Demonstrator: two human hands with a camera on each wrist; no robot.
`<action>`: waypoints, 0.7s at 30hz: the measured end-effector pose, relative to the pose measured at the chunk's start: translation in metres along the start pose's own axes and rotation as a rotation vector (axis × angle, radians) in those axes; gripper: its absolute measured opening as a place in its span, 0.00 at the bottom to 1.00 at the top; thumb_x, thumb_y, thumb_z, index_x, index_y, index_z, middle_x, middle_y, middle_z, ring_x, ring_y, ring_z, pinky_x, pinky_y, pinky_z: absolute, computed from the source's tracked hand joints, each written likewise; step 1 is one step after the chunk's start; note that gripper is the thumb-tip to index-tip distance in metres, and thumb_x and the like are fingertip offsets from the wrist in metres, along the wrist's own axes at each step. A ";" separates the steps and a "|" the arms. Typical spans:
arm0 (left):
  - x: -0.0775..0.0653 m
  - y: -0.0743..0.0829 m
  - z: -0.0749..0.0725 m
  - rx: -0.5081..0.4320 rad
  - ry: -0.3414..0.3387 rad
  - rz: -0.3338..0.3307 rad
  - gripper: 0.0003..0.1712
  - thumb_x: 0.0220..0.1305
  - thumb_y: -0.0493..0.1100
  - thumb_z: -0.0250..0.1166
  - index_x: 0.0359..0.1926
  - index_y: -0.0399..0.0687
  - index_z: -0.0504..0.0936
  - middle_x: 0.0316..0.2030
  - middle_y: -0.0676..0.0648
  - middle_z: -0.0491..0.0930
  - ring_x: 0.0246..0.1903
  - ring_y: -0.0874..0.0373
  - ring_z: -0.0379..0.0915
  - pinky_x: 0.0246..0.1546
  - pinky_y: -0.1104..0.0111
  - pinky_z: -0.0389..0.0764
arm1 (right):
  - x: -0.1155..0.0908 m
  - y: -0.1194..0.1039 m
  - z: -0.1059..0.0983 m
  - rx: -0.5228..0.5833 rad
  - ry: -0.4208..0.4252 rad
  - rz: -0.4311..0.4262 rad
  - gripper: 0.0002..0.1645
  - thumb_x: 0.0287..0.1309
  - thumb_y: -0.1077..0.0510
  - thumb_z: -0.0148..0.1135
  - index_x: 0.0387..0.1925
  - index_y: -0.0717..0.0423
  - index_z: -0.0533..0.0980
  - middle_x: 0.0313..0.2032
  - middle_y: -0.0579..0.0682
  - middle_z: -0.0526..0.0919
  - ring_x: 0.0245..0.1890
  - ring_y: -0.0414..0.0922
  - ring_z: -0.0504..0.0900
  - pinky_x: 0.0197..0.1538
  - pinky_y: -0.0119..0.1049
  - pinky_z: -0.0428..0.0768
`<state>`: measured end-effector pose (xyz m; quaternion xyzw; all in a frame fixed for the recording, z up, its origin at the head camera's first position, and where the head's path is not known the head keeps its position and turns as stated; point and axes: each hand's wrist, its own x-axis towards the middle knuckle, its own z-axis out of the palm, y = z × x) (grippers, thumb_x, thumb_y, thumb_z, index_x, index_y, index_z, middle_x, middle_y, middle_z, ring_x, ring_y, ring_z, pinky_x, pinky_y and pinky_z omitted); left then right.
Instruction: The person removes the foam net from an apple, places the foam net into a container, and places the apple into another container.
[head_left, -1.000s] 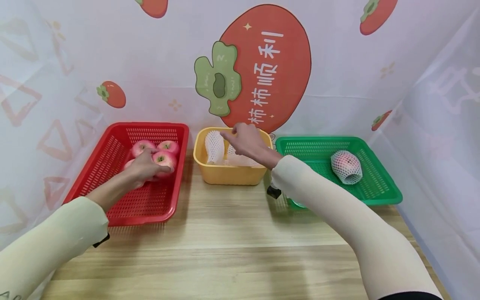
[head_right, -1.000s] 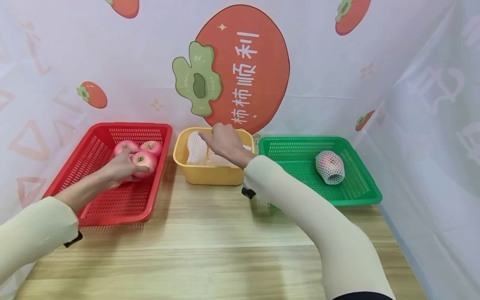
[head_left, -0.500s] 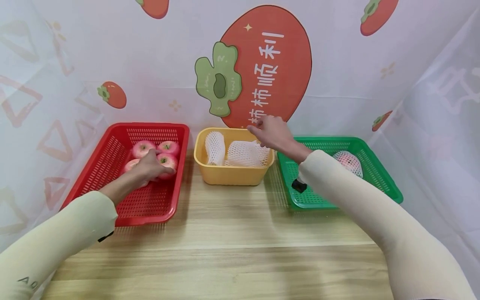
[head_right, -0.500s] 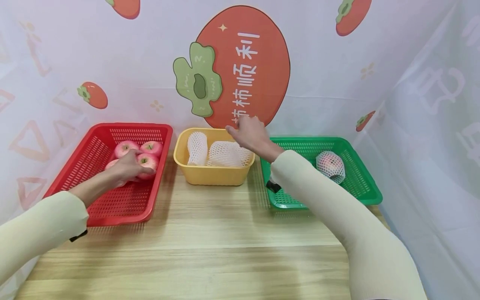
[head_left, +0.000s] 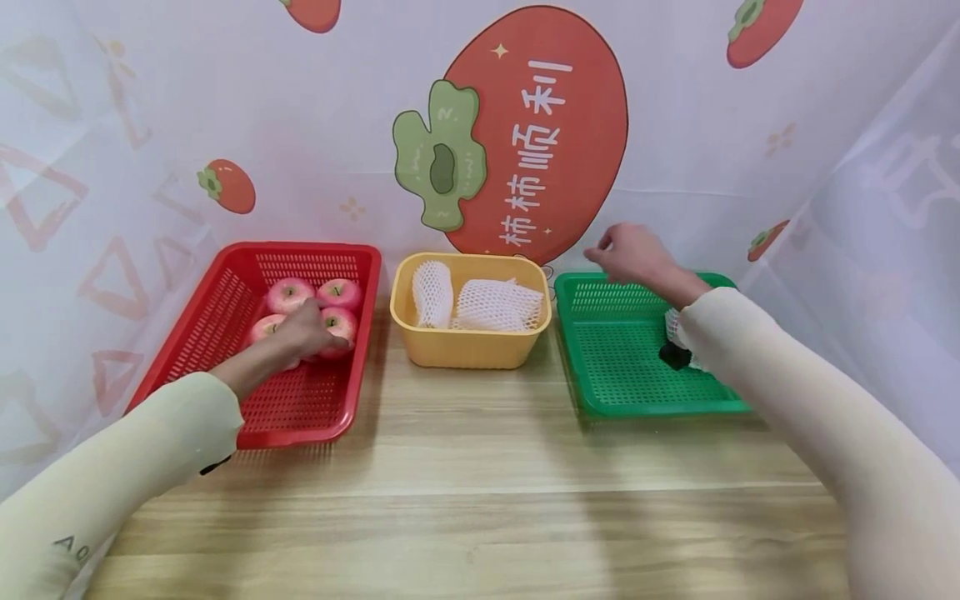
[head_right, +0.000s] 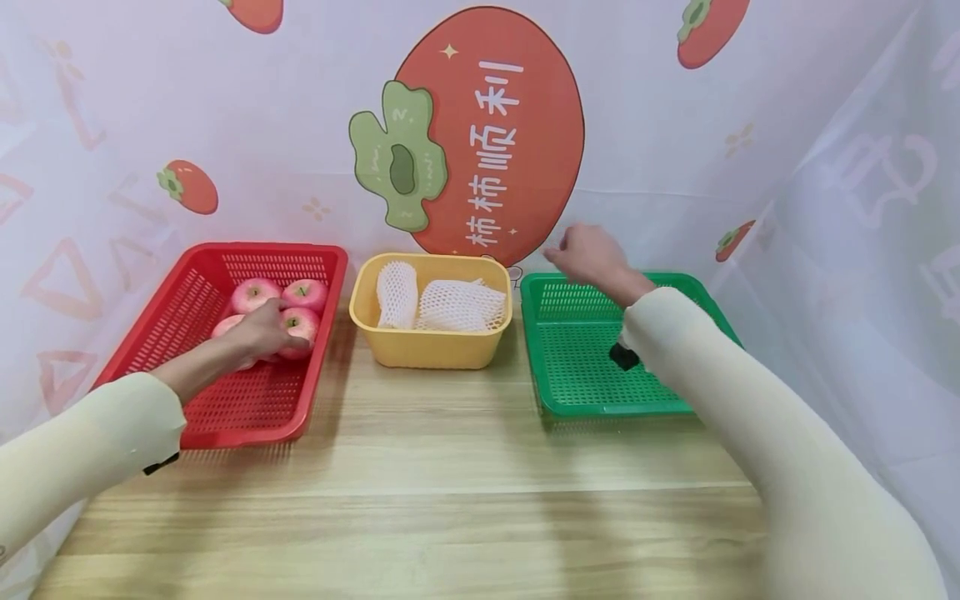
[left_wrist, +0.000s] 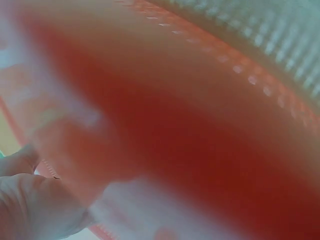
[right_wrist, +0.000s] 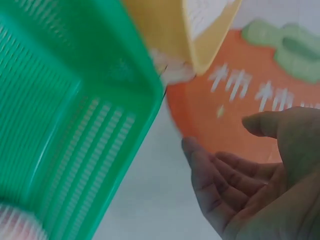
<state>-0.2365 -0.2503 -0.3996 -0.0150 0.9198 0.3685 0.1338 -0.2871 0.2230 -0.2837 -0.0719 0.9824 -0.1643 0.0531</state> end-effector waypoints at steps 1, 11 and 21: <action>0.000 0.000 0.000 0.011 -0.002 0.002 0.43 0.53 0.39 0.73 0.61 0.24 0.58 0.26 0.44 0.68 0.21 0.55 0.70 0.22 0.62 0.78 | -0.001 0.008 -0.004 -0.015 -0.011 0.004 0.24 0.67 0.46 0.55 0.43 0.65 0.78 0.29 0.58 0.85 0.21 0.43 0.83 0.33 0.41 0.82; -0.002 0.003 -0.004 0.044 -0.055 -0.008 0.23 0.57 0.36 0.69 0.43 0.29 0.65 0.18 0.51 0.60 0.15 0.59 0.61 0.17 0.68 0.67 | -0.008 0.090 -0.024 -0.081 -0.180 0.114 0.24 0.66 0.48 0.52 0.20 0.61 0.74 0.14 0.49 0.72 0.16 0.44 0.75 0.27 0.39 0.77; -0.005 0.004 -0.005 0.043 -0.068 0.015 0.18 0.60 0.35 0.66 0.42 0.28 0.67 0.17 0.50 0.61 0.15 0.59 0.62 0.18 0.66 0.70 | -0.023 0.148 -0.028 -0.132 -0.264 0.225 0.26 0.64 0.42 0.55 0.20 0.59 0.67 0.14 0.45 0.64 0.13 0.41 0.68 0.23 0.37 0.74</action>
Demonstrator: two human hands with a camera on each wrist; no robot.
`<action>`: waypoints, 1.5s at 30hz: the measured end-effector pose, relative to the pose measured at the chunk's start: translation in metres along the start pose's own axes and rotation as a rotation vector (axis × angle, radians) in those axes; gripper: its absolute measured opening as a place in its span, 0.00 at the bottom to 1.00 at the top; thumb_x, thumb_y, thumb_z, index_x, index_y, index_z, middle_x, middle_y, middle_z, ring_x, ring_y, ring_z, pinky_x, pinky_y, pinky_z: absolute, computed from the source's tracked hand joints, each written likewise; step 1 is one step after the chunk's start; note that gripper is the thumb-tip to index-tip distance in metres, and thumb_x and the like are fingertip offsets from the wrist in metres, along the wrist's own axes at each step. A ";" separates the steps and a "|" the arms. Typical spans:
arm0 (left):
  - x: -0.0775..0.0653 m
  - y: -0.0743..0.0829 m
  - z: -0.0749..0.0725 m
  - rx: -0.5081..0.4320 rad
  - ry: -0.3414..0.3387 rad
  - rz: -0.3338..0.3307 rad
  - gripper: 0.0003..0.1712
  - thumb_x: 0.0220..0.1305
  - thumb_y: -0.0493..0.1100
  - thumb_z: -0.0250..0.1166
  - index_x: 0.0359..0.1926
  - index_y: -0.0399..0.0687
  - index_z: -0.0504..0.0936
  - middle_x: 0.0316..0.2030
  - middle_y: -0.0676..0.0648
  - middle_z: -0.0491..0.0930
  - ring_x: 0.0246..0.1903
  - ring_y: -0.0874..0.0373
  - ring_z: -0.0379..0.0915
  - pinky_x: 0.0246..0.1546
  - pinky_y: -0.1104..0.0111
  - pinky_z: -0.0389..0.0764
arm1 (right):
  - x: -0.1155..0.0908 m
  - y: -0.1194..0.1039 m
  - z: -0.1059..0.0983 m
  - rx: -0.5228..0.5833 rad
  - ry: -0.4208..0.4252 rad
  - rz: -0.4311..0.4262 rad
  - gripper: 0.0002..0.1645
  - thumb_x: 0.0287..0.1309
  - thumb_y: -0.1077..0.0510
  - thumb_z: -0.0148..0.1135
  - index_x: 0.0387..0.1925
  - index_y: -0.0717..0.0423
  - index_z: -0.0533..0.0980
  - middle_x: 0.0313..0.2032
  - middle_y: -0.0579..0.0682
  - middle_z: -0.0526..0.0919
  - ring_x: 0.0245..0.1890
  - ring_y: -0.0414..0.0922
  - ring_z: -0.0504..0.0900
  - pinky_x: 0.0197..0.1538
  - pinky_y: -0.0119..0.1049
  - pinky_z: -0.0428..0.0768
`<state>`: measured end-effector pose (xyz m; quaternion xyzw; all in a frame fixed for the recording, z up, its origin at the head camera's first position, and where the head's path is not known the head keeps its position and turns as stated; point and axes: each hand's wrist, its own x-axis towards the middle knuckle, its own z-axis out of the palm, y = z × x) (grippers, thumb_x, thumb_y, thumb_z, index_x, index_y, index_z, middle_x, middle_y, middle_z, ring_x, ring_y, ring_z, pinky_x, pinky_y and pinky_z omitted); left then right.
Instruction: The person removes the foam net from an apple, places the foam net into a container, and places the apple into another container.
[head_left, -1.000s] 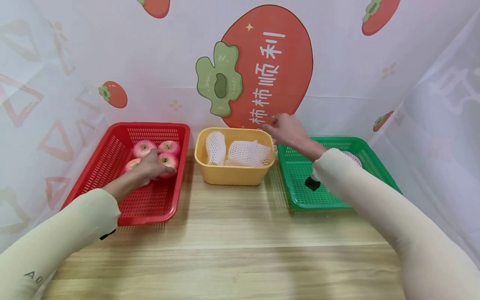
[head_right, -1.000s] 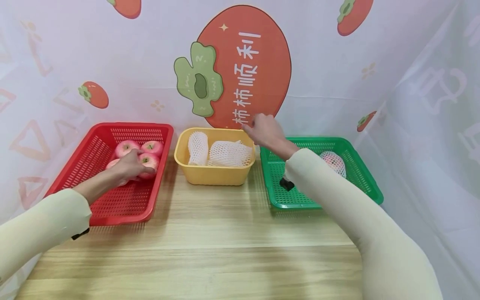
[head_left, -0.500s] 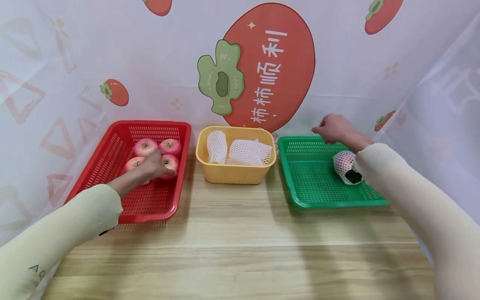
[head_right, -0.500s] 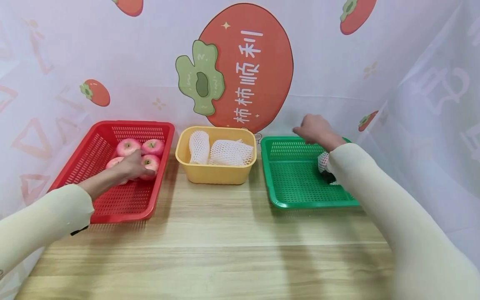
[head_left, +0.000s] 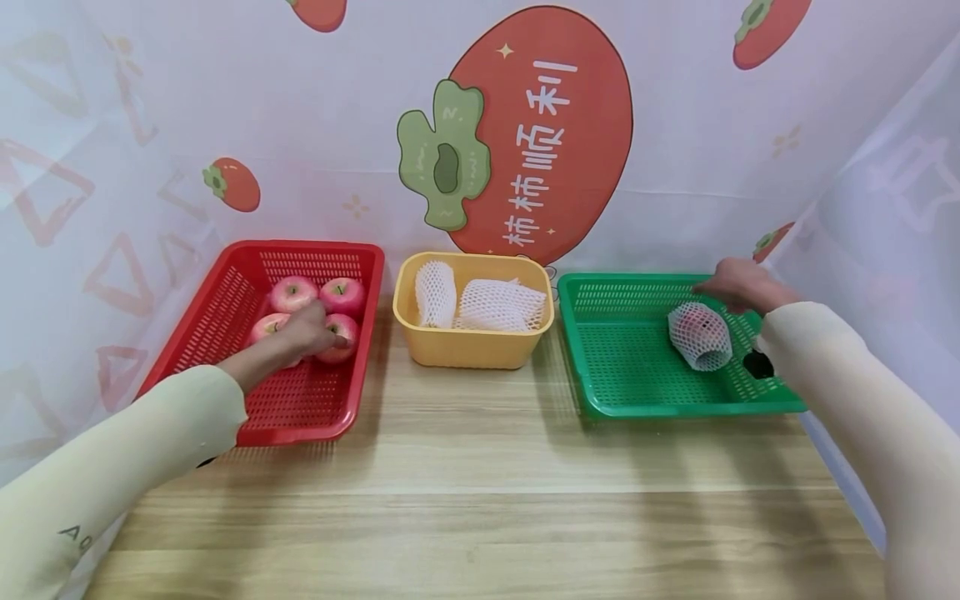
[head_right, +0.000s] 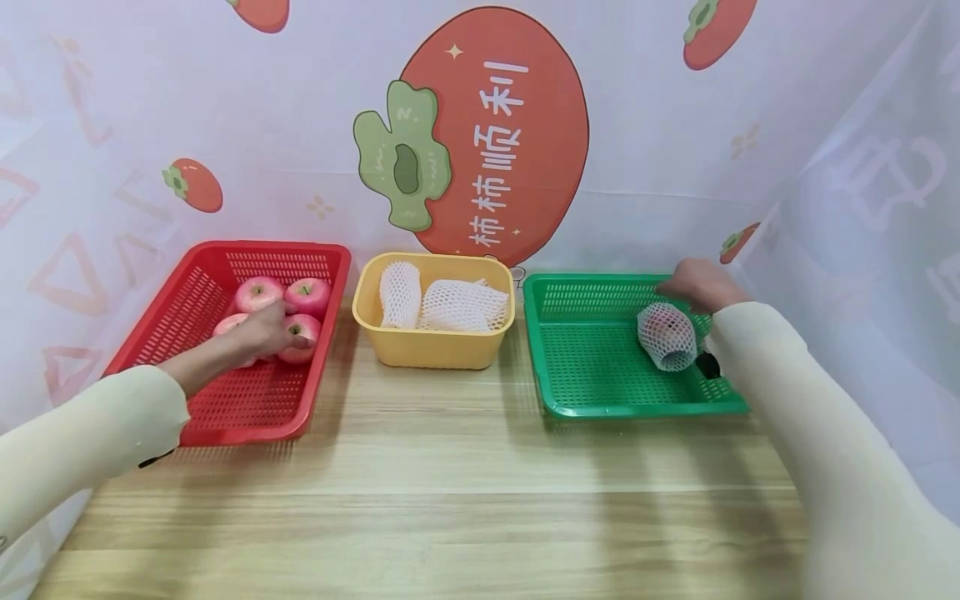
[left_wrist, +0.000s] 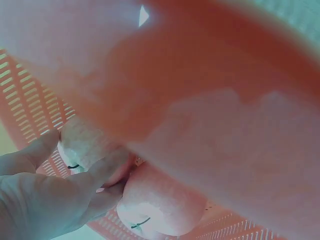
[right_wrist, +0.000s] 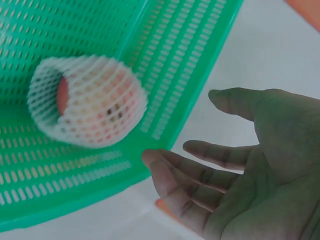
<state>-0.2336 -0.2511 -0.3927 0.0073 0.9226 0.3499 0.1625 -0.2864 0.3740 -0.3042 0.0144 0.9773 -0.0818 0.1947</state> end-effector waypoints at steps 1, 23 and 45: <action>-0.001 0.000 0.000 0.001 -0.002 -0.001 0.18 0.60 0.35 0.66 0.43 0.28 0.68 0.17 0.50 0.61 0.15 0.58 0.63 0.19 0.66 0.71 | -0.002 0.002 0.001 0.009 -0.001 0.000 0.26 0.63 0.42 0.56 0.23 0.61 0.68 0.15 0.46 0.64 0.14 0.42 0.69 0.23 0.37 0.74; -0.012 0.014 -0.019 0.082 -0.002 -0.011 0.44 0.63 0.48 0.66 0.66 0.25 0.53 0.55 0.30 0.66 0.52 0.39 0.64 0.58 0.47 0.71 | 0.018 0.027 0.028 -0.047 -0.159 0.010 0.31 0.61 0.35 0.56 0.14 0.47 0.58 0.14 0.40 0.55 0.12 0.36 0.58 0.19 0.31 0.65; -0.021 0.023 -0.023 0.027 -0.037 0.026 0.48 0.63 0.52 0.65 0.69 0.27 0.51 0.63 0.28 0.61 0.60 0.39 0.60 0.65 0.42 0.63 | 0.036 0.033 0.056 -0.065 -0.214 0.008 0.39 0.60 0.36 0.58 0.35 0.73 0.68 0.27 0.60 0.70 0.22 0.48 0.71 0.24 0.37 0.75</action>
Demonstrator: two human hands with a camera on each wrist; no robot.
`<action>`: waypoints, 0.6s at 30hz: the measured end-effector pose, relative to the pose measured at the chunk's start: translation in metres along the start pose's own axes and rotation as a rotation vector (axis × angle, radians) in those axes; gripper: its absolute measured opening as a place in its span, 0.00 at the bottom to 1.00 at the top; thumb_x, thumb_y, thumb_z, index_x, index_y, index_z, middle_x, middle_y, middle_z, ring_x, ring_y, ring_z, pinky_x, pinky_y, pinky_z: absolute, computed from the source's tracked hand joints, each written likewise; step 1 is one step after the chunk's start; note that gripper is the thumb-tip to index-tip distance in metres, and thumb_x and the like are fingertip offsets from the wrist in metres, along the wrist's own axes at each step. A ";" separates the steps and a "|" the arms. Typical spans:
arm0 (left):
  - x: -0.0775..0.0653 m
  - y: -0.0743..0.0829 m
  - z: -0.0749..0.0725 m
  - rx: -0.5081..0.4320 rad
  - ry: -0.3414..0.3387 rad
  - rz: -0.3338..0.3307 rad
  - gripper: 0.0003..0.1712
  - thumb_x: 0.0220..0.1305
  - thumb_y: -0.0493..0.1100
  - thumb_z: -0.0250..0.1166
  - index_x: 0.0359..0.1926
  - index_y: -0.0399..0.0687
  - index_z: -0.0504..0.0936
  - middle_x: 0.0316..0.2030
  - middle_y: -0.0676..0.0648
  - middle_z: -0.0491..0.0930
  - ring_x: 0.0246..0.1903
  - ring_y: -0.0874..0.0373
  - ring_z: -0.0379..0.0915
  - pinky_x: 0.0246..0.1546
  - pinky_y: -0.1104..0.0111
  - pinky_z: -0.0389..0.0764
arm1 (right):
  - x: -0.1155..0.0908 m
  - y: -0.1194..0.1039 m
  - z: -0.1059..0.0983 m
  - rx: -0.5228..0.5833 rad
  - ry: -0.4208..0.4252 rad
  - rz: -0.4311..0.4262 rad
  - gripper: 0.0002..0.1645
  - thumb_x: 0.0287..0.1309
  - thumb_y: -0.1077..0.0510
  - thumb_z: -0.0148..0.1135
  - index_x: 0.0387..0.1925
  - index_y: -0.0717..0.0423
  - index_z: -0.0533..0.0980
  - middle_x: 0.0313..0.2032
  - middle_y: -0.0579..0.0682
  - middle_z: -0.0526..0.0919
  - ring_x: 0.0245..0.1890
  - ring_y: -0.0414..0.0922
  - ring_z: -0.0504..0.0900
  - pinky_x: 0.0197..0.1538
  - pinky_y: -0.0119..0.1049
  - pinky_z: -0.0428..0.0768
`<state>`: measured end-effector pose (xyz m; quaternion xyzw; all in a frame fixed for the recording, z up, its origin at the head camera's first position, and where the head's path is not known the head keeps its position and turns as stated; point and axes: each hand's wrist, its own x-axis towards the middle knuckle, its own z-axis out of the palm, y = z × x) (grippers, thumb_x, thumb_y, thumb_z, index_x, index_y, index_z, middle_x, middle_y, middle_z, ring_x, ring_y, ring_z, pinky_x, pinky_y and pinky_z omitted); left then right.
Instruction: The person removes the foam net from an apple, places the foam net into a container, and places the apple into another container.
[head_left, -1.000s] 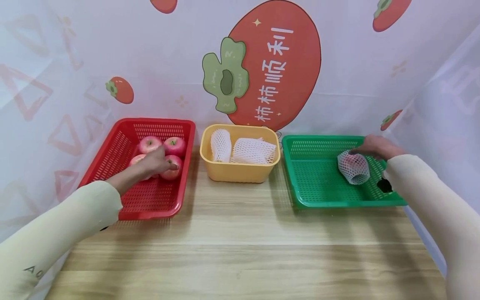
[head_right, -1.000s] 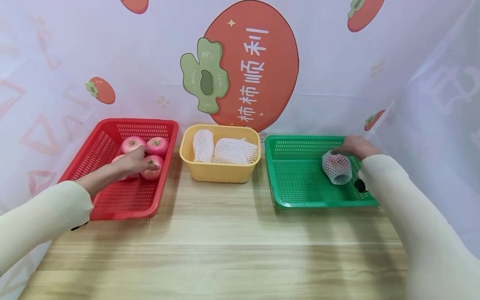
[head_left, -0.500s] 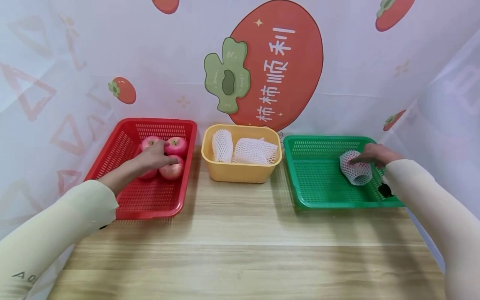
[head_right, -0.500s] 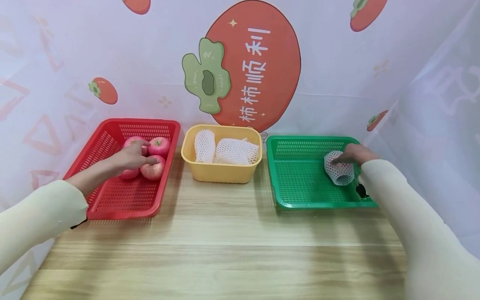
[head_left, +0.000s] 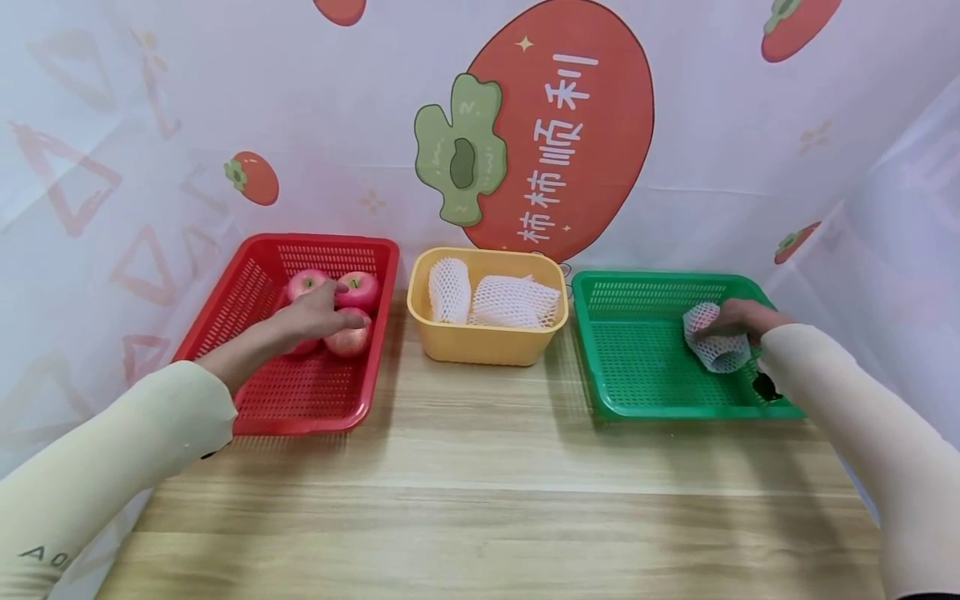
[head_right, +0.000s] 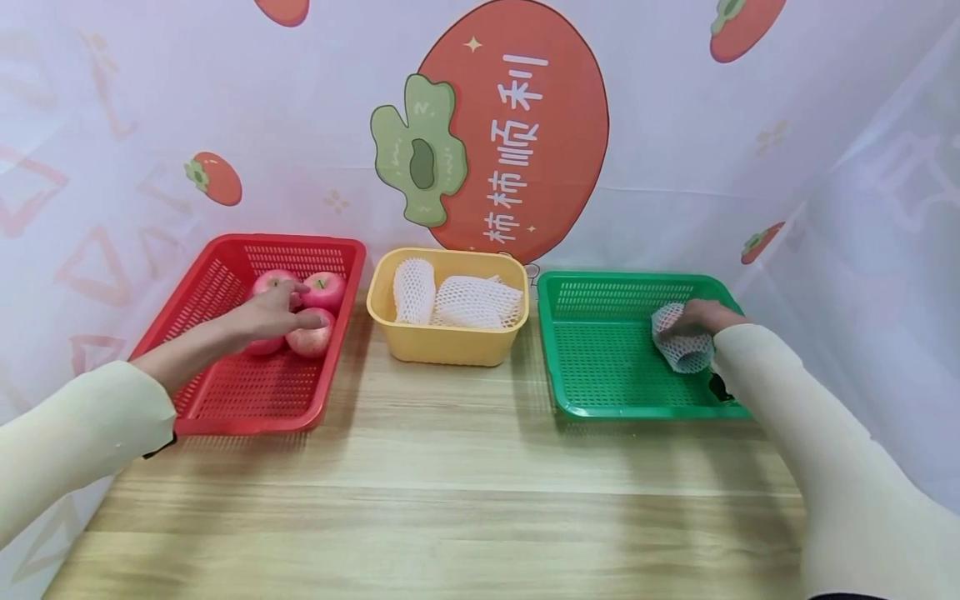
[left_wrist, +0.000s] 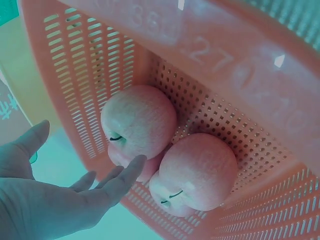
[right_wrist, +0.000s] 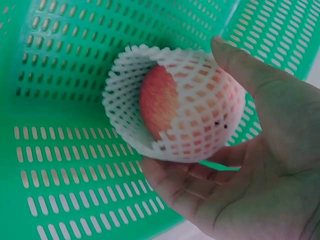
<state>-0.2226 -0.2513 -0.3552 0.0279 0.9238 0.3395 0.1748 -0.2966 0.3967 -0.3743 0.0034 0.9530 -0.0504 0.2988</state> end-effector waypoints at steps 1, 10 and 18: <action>0.000 0.001 0.000 -0.006 -0.004 0.002 0.47 0.63 0.52 0.65 0.68 0.27 0.52 0.63 0.28 0.61 0.60 0.39 0.60 0.65 0.42 0.63 | 0.000 -0.002 0.002 -0.003 0.015 -0.005 0.42 0.60 0.37 0.58 0.41 0.78 0.66 0.32 0.66 0.71 0.27 0.52 0.74 0.27 0.40 0.78; -0.003 0.004 0.006 -0.001 -0.012 0.013 0.49 0.62 0.53 0.66 0.70 0.31 0.51 0.65 0.31 0.62 0.61 0.40 0.61 0.64 0.43 0.64 | -0.006 -0.013 0.012 0.012 0.131 -0.021 0.54 0.57 0.44 0.62 0.56 0.89 0.51 0.43 0.80 0.69 0.41 0.68 0.75 0.37 0.53 0.81; -0.013 0.013 0.007 0.036 0.031 0.070 0.50 0.61 0.51 0.68 0.72 0.32 0.51 0.49 0.34 0.70 0.47 0.46 0.68 0.52 0.54 0.72 | -0.013 -0.015 0.006 0.036 0.183 -0.093 0.37 0.53 0.43 0.66 0.43 0.75 0.67 0.32 0.65 0.76 0.28 0.53 0.78 0.28 0.45 0.81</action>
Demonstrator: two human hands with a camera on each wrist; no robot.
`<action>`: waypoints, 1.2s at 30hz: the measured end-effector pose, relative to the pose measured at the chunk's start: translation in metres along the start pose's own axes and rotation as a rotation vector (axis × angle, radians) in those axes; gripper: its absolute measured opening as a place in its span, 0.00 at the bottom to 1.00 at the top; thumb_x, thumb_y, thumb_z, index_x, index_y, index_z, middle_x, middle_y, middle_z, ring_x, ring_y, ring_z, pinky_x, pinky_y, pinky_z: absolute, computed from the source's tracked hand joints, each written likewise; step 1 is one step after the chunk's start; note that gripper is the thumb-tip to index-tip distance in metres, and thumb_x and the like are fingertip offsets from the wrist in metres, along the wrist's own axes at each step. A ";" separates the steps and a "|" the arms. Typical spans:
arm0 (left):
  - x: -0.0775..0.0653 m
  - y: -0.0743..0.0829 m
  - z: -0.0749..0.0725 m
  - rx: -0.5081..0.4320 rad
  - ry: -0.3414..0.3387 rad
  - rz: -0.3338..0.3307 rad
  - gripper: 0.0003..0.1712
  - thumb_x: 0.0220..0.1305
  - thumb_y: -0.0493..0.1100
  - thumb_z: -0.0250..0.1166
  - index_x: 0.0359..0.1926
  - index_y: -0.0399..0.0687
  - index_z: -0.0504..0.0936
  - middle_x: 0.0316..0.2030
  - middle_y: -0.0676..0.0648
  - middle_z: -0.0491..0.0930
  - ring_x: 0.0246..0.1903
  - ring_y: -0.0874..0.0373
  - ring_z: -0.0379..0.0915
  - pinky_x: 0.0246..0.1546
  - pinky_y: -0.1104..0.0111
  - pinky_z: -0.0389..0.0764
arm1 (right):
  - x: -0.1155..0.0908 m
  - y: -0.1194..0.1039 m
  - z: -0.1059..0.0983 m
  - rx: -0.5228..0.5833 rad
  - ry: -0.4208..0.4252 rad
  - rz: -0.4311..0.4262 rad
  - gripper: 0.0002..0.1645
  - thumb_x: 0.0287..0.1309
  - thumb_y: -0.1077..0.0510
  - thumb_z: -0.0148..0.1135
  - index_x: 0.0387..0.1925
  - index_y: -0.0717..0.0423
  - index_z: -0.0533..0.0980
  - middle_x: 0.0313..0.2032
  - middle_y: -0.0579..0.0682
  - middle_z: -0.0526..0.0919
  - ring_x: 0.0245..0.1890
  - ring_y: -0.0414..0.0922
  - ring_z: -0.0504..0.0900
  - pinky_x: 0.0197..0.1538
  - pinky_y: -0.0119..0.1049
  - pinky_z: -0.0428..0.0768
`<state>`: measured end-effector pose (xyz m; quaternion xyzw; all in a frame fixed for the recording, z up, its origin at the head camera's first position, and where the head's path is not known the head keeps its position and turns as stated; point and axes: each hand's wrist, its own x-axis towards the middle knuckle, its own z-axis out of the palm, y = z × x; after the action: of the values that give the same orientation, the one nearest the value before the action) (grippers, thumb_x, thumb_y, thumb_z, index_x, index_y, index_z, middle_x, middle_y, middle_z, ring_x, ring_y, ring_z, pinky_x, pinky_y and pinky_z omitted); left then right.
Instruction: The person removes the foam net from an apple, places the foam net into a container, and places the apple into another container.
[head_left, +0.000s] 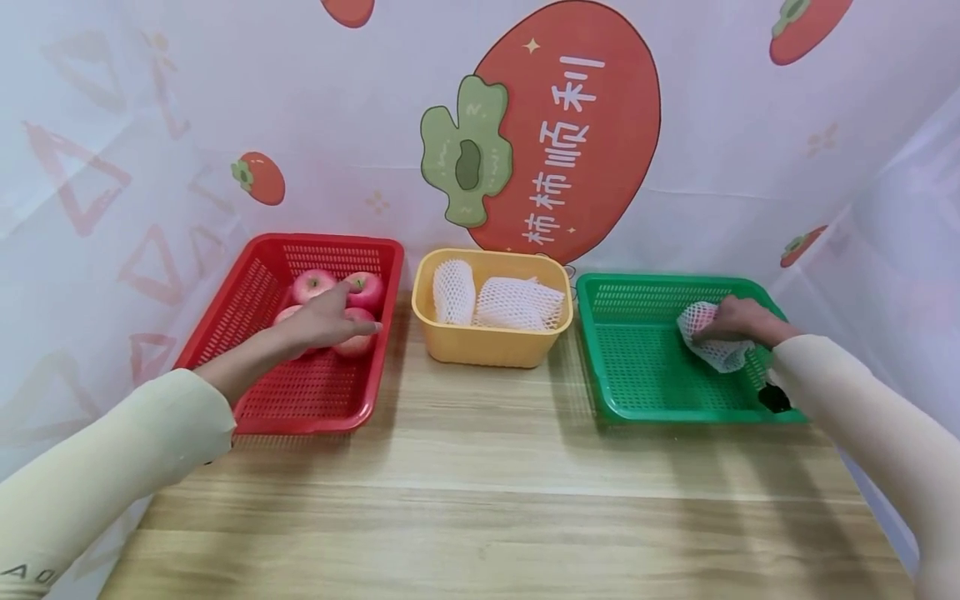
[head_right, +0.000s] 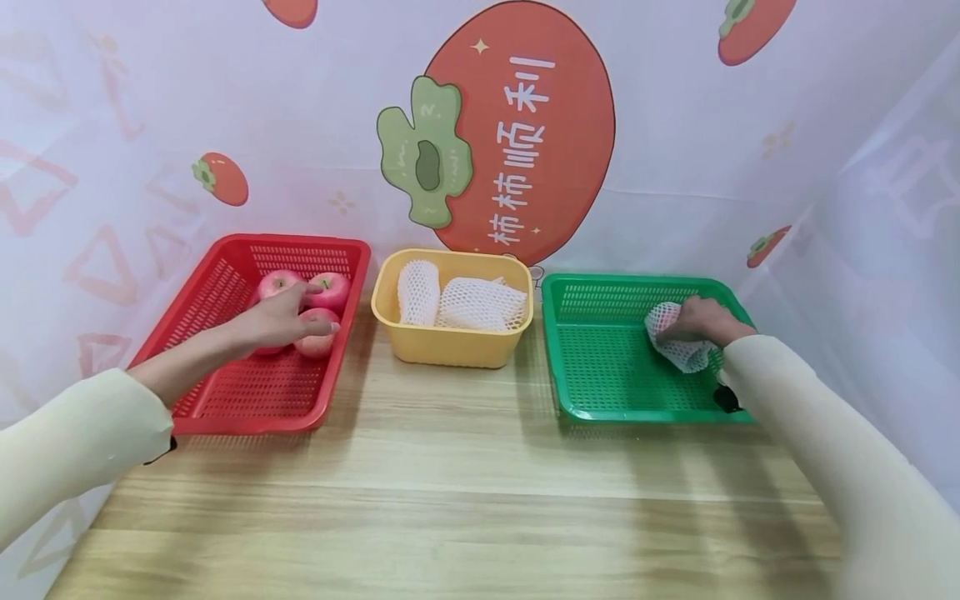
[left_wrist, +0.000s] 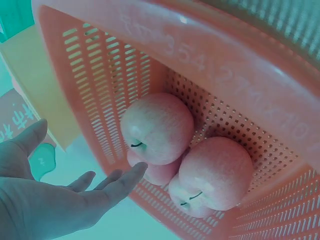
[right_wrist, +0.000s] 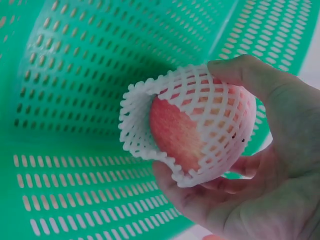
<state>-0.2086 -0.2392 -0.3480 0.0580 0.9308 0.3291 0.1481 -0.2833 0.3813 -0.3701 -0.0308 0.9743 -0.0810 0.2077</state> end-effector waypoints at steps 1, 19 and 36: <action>-0.001 0.001 0.000 0.004 0.002 0.008 0.51 0.61 0.51 0.68 0.72 0.32 0.50 0.48 0.34 0.70 0.47 0.46 0.68 0.52 0.54 0.72 | -0.001 -0.001 -0.002 -0.003 0.010 -0.014 0.37 0.53 0.43 0.66 0.43 0.75 0.66 0.32 0.65 0.76 0.28 0.53 0.78 0.28 0.45 0.81; -0.026 0.040 0.020 0.133 0.063 0.175 0.47 0.58 0.50 0.71 0.70 0.35 0.59 0.63 0.35 0.68 0.60 0.41 0.68 0.61 0.45 0.70 | -0.035 -0.056 -0.032 0.035 0.186 -0.201 0.49 0.48 0.43 0.74 0.58 0.73 0.63 0.42 0.70 0.76 0.34 0.55 0.79 0.30 0.44 0.80; -0.042 0.068 0.082 0.017 0.028 0.350 0.42 0.57 0.48 0.72 0.68 0.38 0.64 0.62 0.40 0.72 0.59 0.44 0.70 0.60 0.51 0.73 | -0.088 -0.136 -0.018 0.049 0.266 -0.349 0.51 0.40 0.46 0.79 0.62 0.63 0.65 0.49 0.60 0.76 0.42 0.53 0.77 0.35 0.42 0.82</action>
<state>-0.1421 -0.1461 -0.3555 0.2160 0.9111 0.3430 0.0751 -0.2068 0.2581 -0.2955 -0.1828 0.9709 -0.1424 0.0607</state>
